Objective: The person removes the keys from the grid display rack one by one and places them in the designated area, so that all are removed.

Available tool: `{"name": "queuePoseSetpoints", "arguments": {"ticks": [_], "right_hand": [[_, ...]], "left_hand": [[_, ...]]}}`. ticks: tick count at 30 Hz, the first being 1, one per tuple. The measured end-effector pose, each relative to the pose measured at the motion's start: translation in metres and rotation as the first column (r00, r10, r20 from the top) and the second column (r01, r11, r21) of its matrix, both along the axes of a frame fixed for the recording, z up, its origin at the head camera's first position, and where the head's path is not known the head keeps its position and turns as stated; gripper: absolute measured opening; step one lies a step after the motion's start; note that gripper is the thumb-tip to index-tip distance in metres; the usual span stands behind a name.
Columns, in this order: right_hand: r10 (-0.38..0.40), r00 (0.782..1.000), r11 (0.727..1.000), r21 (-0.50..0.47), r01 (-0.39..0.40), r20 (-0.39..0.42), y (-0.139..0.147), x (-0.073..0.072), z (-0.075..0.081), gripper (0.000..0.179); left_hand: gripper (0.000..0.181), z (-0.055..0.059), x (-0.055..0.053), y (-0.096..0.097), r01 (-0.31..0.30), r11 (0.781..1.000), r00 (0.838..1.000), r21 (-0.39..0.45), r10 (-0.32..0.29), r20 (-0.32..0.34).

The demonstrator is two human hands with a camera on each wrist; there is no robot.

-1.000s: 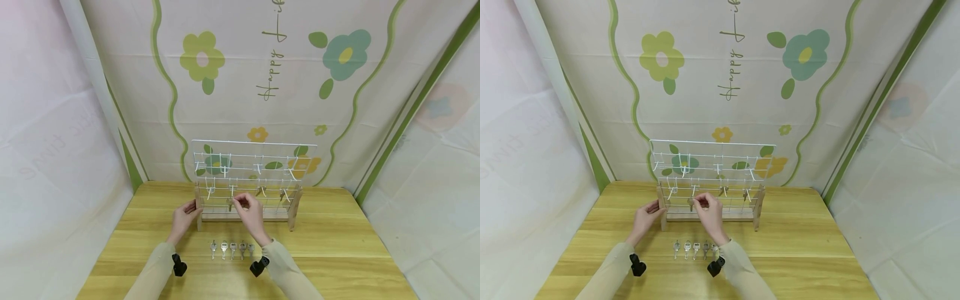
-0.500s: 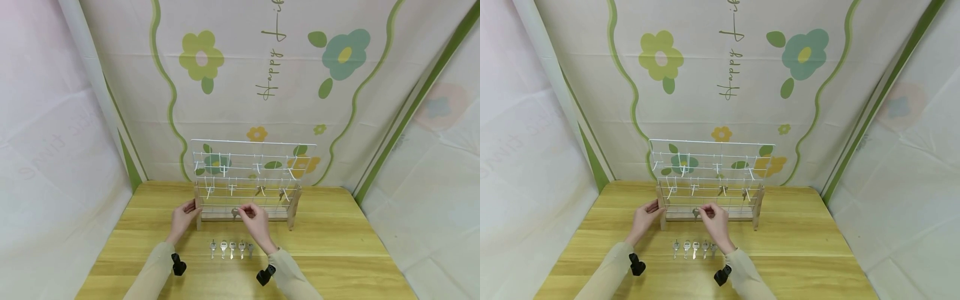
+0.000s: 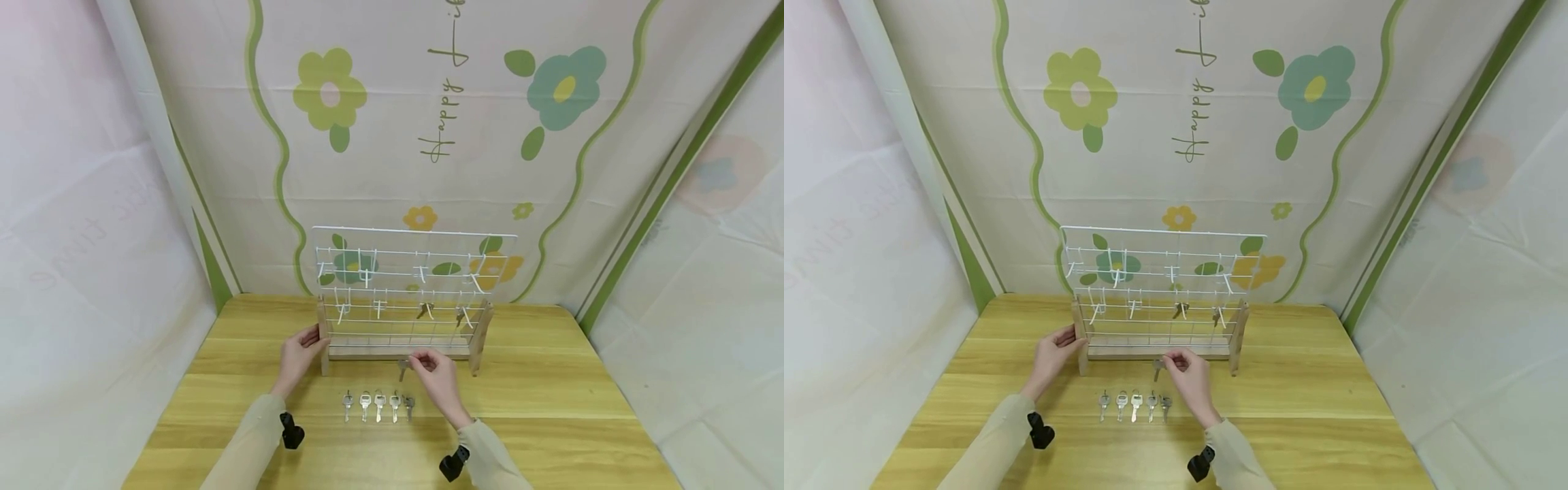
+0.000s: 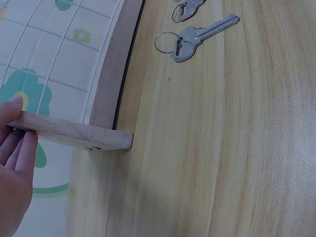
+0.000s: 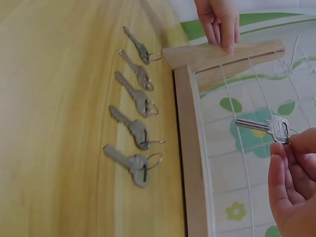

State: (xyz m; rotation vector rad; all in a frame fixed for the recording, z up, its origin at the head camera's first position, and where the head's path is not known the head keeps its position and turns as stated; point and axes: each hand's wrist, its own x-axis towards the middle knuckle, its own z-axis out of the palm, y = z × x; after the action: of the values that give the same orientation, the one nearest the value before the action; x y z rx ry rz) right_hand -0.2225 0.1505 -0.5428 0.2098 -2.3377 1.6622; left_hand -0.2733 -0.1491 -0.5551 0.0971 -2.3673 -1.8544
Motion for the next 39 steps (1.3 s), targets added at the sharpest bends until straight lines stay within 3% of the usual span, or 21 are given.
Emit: {"name": "queuePoseSetpoints", "arguments": {"ticks": [23, 39], "right_hand": [[-0.054, 0.983, 0.987, 0.156, 0.027, 0.173, 0.04, 0.013, -0.037, 0.005], [-0.028, 0.976, 0.942, 0.332, -0.047, 0.218, 0.049, 0.016, -0.048, 0.006]], "left_hand": [[0.049, 0.0, -0.003, 0.0, 0.005, 1.0, 1.0, 0.025, -0.006, 0.009], [0.049, -0.002, -0.002, -0.001, 0.021, 0.999, 1.0, 0.031, -0.021, 0.014]]}}
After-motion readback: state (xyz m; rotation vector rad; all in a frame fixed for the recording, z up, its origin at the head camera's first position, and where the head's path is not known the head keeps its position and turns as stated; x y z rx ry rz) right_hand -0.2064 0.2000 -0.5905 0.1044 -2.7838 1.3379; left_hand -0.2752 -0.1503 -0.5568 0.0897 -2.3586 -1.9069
